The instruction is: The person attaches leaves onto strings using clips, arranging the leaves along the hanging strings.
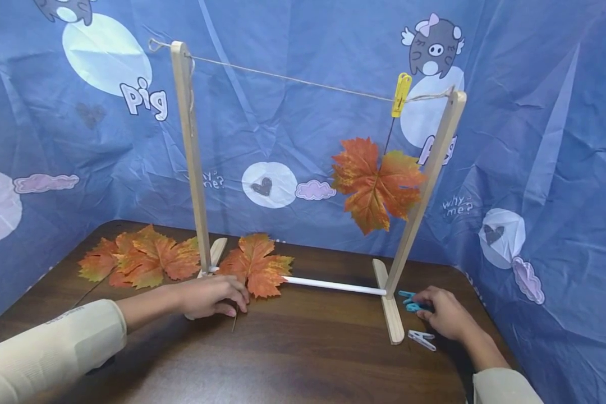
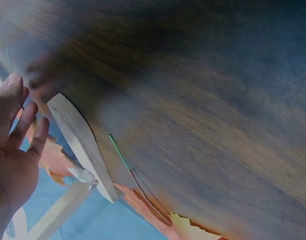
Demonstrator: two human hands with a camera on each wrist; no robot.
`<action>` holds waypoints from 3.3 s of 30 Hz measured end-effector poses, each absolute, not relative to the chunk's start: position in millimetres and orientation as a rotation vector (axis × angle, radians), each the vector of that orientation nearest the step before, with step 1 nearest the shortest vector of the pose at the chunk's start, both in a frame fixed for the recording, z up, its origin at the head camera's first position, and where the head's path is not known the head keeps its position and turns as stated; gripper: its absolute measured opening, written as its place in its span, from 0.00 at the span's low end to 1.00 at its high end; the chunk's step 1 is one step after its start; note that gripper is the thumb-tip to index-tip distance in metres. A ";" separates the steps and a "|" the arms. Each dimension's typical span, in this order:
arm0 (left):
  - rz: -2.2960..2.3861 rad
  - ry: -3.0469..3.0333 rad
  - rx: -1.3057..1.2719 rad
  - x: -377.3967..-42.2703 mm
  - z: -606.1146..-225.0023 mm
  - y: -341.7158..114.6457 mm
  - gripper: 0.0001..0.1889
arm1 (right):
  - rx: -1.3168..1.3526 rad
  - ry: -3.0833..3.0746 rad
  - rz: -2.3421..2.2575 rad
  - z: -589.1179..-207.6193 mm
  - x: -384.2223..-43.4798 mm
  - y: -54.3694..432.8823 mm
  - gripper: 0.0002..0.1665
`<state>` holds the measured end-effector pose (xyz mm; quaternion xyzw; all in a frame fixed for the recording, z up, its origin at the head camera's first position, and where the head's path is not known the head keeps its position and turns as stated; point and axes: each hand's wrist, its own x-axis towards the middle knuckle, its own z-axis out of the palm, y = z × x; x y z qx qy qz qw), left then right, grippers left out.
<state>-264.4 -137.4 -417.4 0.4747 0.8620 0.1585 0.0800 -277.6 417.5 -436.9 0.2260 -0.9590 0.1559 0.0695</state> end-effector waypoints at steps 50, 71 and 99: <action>0.924 2.597 1.662 -272.8 -397.3 -112.3 0.08 | 0.843 -2.747 0.607 -377.7 -253.1 389.1 0.10; 1.223 2.622 1.542 -278.4 -370.8 -103.9 0.08 | 0.954 -2.588 0.659 -326.8 -241.9 321.3 0.12; 1.426 2.650 1.358 -287.1 -346.2 -74.7 0.06 | 0.822 -2.413 1.186 -273.0 -234.3 268.0 0.21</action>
